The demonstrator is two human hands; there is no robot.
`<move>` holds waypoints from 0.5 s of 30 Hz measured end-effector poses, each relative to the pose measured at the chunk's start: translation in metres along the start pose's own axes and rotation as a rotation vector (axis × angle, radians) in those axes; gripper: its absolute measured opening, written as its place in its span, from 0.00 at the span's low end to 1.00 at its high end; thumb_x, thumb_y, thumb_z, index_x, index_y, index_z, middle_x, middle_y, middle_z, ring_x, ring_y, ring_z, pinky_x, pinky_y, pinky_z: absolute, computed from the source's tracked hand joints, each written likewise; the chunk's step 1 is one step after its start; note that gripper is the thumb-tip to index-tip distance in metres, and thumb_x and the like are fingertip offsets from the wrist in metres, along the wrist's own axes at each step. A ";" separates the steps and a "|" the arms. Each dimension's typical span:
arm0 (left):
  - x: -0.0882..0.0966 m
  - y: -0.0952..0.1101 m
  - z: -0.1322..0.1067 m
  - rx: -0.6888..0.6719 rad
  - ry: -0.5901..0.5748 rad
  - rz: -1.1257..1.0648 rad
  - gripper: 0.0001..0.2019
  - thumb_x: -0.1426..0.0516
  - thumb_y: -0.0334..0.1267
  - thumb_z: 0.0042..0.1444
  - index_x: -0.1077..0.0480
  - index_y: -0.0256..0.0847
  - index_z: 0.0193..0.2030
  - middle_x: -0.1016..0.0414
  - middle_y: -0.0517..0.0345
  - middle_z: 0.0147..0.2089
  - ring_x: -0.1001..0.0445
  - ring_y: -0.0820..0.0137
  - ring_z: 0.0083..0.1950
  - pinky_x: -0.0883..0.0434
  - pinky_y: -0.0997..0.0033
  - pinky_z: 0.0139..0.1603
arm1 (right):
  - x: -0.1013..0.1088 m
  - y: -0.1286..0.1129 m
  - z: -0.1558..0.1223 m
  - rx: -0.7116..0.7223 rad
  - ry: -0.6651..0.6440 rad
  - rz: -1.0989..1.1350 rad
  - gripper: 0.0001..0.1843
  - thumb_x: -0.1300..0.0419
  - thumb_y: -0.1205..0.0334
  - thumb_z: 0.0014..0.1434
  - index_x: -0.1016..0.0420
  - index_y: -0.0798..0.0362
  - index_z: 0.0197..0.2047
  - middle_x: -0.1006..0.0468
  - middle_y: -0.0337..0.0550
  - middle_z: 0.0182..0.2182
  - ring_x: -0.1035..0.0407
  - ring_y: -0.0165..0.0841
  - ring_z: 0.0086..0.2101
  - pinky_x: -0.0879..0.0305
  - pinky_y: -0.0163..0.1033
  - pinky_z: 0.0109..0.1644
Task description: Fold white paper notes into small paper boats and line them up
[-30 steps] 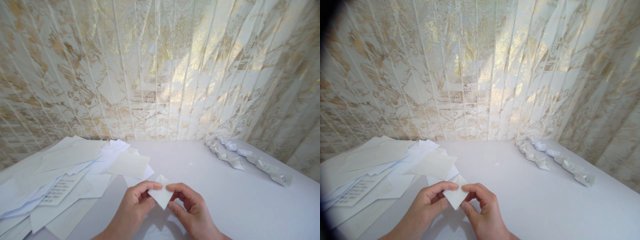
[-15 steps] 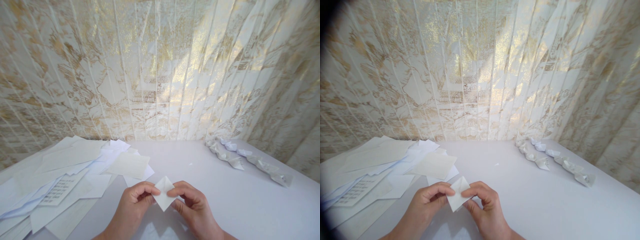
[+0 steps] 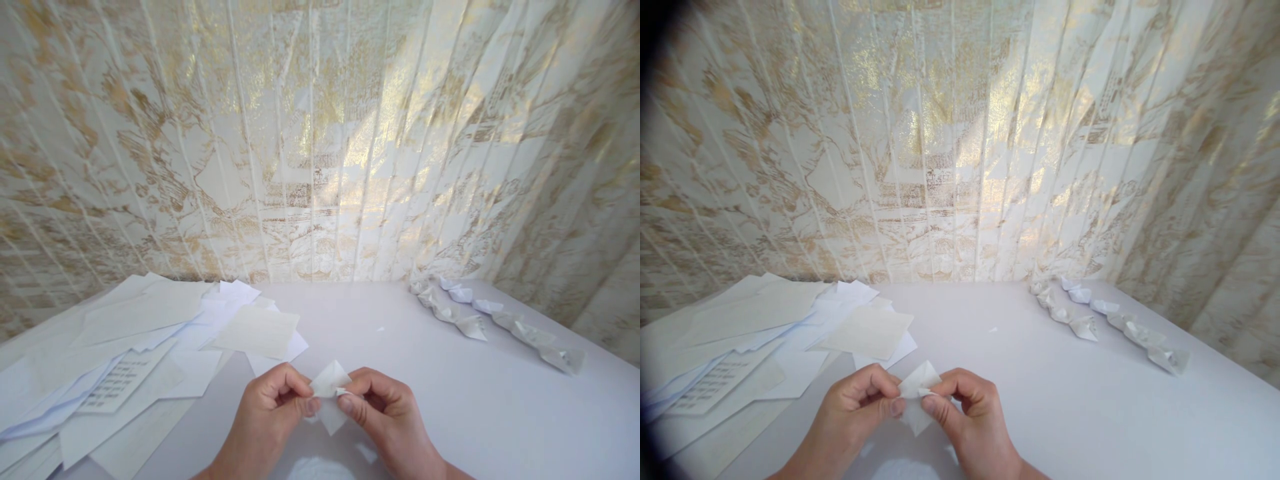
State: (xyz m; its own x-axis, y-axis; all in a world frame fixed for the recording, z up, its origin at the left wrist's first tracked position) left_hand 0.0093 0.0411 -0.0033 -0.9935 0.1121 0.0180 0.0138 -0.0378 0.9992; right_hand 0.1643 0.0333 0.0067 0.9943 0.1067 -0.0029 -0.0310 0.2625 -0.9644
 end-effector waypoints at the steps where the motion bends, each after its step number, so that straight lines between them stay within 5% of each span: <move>1: 0.000 0.001 0.000 -0.006 0.004 0.005 0.08 0.39 0.33 0.41 0.35 0.39 0.18 0.32 0.66 0.18 0.35 0.75 0.23 0.39 0.78 0.25 | 0.000 0.002 0.000 -0.024 0.006 0.017 0.13 0.35 0.54 0.46 0.26 0.56 0.20 0.27 0.41 0.20 0.36 0.29 0.22 0.40 0.32 0.25; 15: -0.004 -0.006 0.001 -0.068 0.004 -0.069 0.06 0.40 0.33 0.44 0.35 0.40 0.29 0.32 0.68 0.19 0.36 0.77 0.22 0.40 0.80 0.24 | -0.002 0.013 -0.001 -0.014 -0.006 0.013 0.16 0.40 0.52 0.52 0.36 0.55 0.23 0.29 0.42 0.24 0.38 0.30 0.26 0.41 0.35 0.29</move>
State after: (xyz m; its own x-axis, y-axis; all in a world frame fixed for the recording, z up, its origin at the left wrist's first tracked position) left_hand 0.0132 0.0418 -0.0091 -0.9923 0.1130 -0.0514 -0.0626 -0.0973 0.9933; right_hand 0.1618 0.0355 -0.0064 0.9931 0.1161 -0.0135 -0.0421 0.2474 -0.9680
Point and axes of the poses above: each hand's wrist, its own z-axis towards the middle knuckle, its own x-axis out of the back of the hand, y = z × x, the point moved 6 cm from there along z, towards the middle knuckle
